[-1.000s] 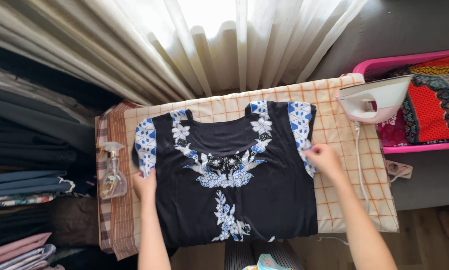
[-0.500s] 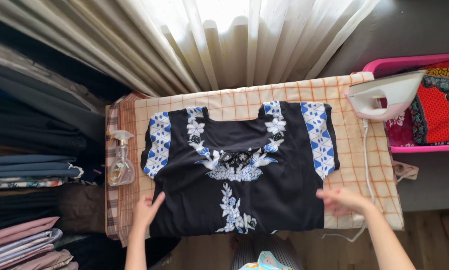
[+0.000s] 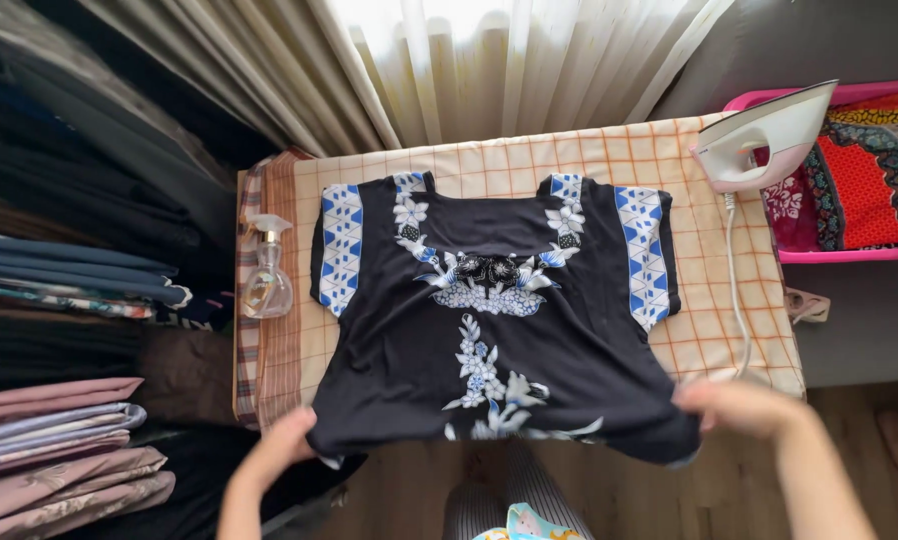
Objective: Ironing a black and white floral patterned garment on an ironing board.
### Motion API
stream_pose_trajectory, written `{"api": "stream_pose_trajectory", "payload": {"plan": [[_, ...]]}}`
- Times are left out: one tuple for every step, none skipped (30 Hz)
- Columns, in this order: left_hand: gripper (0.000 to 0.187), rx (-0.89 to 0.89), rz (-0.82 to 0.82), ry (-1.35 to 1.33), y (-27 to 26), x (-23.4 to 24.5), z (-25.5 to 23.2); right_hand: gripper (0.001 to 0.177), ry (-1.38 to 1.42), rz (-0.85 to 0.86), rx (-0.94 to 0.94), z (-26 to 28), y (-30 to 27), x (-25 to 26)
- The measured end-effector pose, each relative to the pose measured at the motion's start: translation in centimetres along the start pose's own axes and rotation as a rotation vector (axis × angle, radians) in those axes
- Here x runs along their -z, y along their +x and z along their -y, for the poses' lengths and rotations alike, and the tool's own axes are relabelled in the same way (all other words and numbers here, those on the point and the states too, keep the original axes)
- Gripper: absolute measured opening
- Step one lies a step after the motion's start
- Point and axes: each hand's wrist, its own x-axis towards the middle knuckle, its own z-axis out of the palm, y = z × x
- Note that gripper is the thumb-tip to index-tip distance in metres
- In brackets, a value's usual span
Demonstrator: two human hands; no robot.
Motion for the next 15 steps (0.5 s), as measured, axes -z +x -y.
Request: {"api": "stream_pose_trajectory", "payload": {"plan": [[0.04, 0.223, -0.037, -0.244, -2.4, -0.9, -5.6, 0.044, 0.093, -0.051, 0.198, 1.7, -1.4, 2.3], [0.04, 0.224, -0.036, -0.243, -0.1, -0.4, -7.5, 0.044, 0.095, -0.051, 0.197, 6.4, -2.2, 2.3], [0.041, -0.038, -0.018, -0.374, 2.3, 0.0, -9.4, 0.042, 0.388, -0.039, 0.51, 11.3, -3.5, 2.6], [0.041, -0.303, 0.002, -0.502, 4.8, 0.5, -11.3, 0.04, 0.681, -0.02, 0.822, 16.5, -5.3, 3.1], [0.041, -0.304, 0.001, -0.502, 6.7, -0.8, -13.5, 0.04, 0.68, -0.019, 0.823, 18.7, -4.9, 3.0], [0.043, -0.358, -0.043, -0.442, 8.8, -2.0, -15.7, 0.048, 0.667, -0.054, 0.781, 21.0, -4.4, 2.9], [0.048, -0.415, -0.084, -0.384, 11.0, -3.4, -18.0, 0.056, 0.653, -0.091, 0.742, 23.4, -3.9, 3.1], [0.048, -0.418, -0.083, -0.387, 13.5, -3.9, -16.2, 0.056, 0.65, -0.093, 0.746, 23.6, -2.3, 2.7], [0.062, -0.377, -0.166, -0.048, 16.1, -4.4, -14.4, 0.06, 0.346, -0.234, 0.626, 23.7, -0.6, 2.1], [0.078, -0.328, -0.244, 0.291, 18.6, -4.8, -12.6, 0.064, 0.043, -0.365, 0.495, 23.8, 1.2, 1.6], [0.078, -0.324, -0.245, 0.29, 17.6, -6.1, -10.0, 0.064, 0.041, -0.363, 0.491, 21.1, 3.3, 1.0], [0.088, -0.416, -0.35, 0.619, 16.6, -7.3, -7.4, 0.071, -0.123, -0.493, 0.56, 18.3, 5.4, 0.3], [0.098, -0.508, -0.449, 0.952, 15.7, -8.5, -4.9, 0.08, -0.289, -0.622, 0.632, 15.6, 7.5, -0.3], [0.098, -0.507, -0.45, 0.952, 13.6, -9.1, -3.2, 0.08, -0.29, -0.621, 0.632, 13.5, 6.7, -1.6], [0.098, -0.437, -0.593, 1.008, 11.6, -9.7, -1.6, 0.086, -0.472, -0.886, 0.662, 11.4, 5.8, -2.8]]}}
